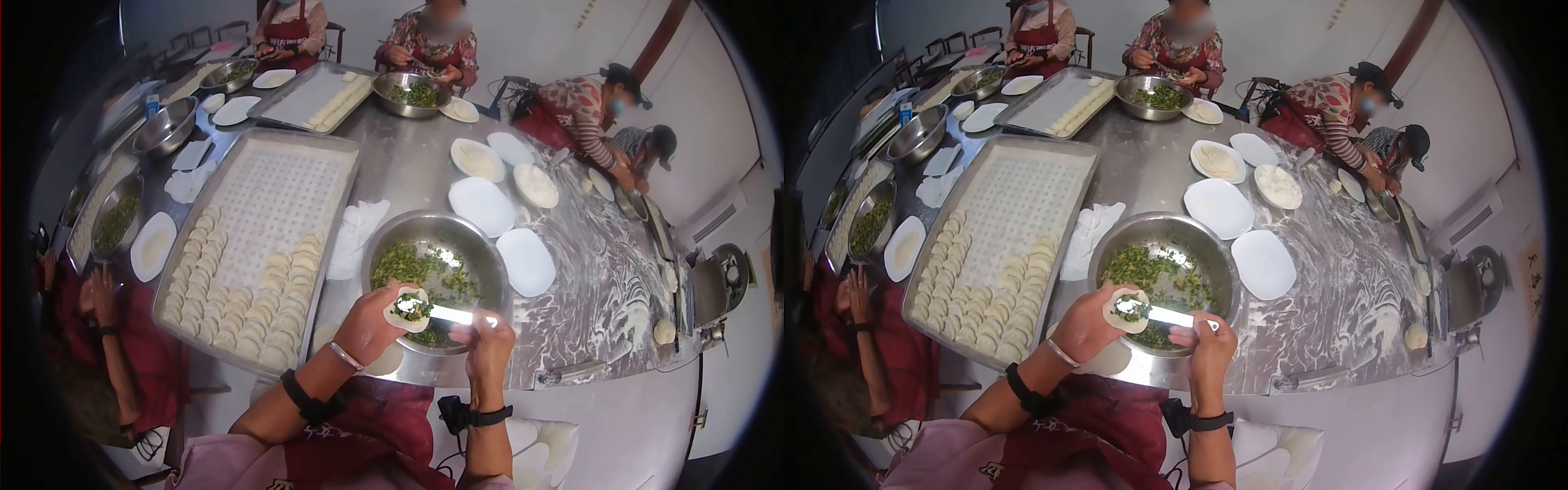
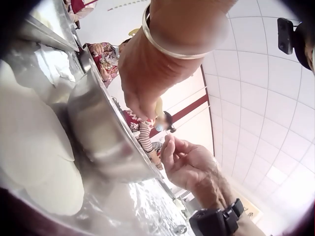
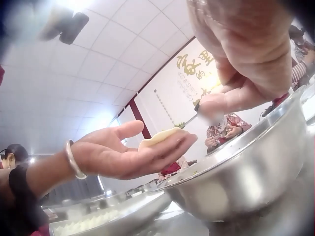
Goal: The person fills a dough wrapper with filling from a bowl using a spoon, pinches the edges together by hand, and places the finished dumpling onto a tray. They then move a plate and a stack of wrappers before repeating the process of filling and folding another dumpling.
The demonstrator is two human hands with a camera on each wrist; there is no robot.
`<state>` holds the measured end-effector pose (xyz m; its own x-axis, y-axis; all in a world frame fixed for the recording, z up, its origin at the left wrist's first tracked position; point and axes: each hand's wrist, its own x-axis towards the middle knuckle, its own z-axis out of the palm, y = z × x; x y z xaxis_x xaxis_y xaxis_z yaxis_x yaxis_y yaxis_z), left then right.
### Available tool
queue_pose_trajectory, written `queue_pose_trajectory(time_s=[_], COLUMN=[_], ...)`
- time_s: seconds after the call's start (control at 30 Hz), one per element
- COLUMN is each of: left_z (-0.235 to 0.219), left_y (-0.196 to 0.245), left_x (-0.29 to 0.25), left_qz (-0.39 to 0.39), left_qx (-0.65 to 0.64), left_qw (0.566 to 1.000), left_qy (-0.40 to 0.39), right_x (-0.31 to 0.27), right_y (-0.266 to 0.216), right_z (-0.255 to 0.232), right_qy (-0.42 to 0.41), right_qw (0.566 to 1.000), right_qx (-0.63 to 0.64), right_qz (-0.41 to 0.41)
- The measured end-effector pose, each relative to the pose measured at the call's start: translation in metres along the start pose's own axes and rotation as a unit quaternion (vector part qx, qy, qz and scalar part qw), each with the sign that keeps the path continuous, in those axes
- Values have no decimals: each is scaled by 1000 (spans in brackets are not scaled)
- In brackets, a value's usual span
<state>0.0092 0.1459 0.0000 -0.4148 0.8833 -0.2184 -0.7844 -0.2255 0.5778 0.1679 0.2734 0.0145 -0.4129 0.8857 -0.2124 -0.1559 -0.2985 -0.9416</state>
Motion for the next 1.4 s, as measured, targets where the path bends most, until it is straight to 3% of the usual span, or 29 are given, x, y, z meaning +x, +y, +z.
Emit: queue_pose_trajectory(time_s=[0.07, 0.17, 0.27, 0.33, 0.37, 0.43, 0.5, 0.6, 0.63, 0.73, 0.83, 0.97, 1.07, 1.1, 1.23, 1.4], left_z=[-1, -12, -14, -15, -17, -19, -23, -27, -26, -16, -9, -6, -12, -13, -8, -10], left_y=[1, -1, -3, 0, 3, 3, -3, -2, -1, -1, 1, 2, 1, 3, 9, 9], left_x=[0, 2, 2, 0, -3, -4, 0, 5, 6, 6, 3, 0, 0, 0, -6, -10], left_qz=[-10, 31, 51, 111, 169, 212, 189, 162, 154, 97, 20, 22, 21, 17, 7, -9], left_qx=[-33, 85, 116, 241, 371, 440, 358, 305, 277, 83, -68, -40, -26, -26, 3, -7], left_qw=[999, 995, 991, 963, 910, 868, 911, 937, 948, 992, 997, 999, 999, 1000, 1000, 1000], left_qy=[10, -37, -41, -56, -76, -93, -83, -55, -40, 7, 28, 22, 9, 6, -16, -16], right_x=[-3, -13, -24, -28, -29, -32, -34, -33, -31, -35, -42, -44, -32, -31, -26, -18], right_y=[-2, -11, -21, -22, -21, -21, -22, -27, -25, -28, -34, -30, -24, -29, -36, -29], right_z=[0, 3, 7, 11, 14, 15, 11, 0, -5, -1, 5, 7, -1, -2, -10, -6], right_qy=[-11, -16, -24, -34, -38, -42, -40, 41, 45, 28, -5, -38, 37, 58, -27, -92], right_qw=[1000, 998, 991, 985, 982, 973, 958, 870, 872, 943, 967, 972, 944, 952, 990, 993], right_qx=[0, -16, -41, -59, -69, -100, -143, -313, -310, -141, -91, -135, -168, -140, -37, -47], right_qz=[-11, -64, -128, -159, -169, -202, -247, -379, -376, -302, -237, -190, -280, -267, -135, -51])
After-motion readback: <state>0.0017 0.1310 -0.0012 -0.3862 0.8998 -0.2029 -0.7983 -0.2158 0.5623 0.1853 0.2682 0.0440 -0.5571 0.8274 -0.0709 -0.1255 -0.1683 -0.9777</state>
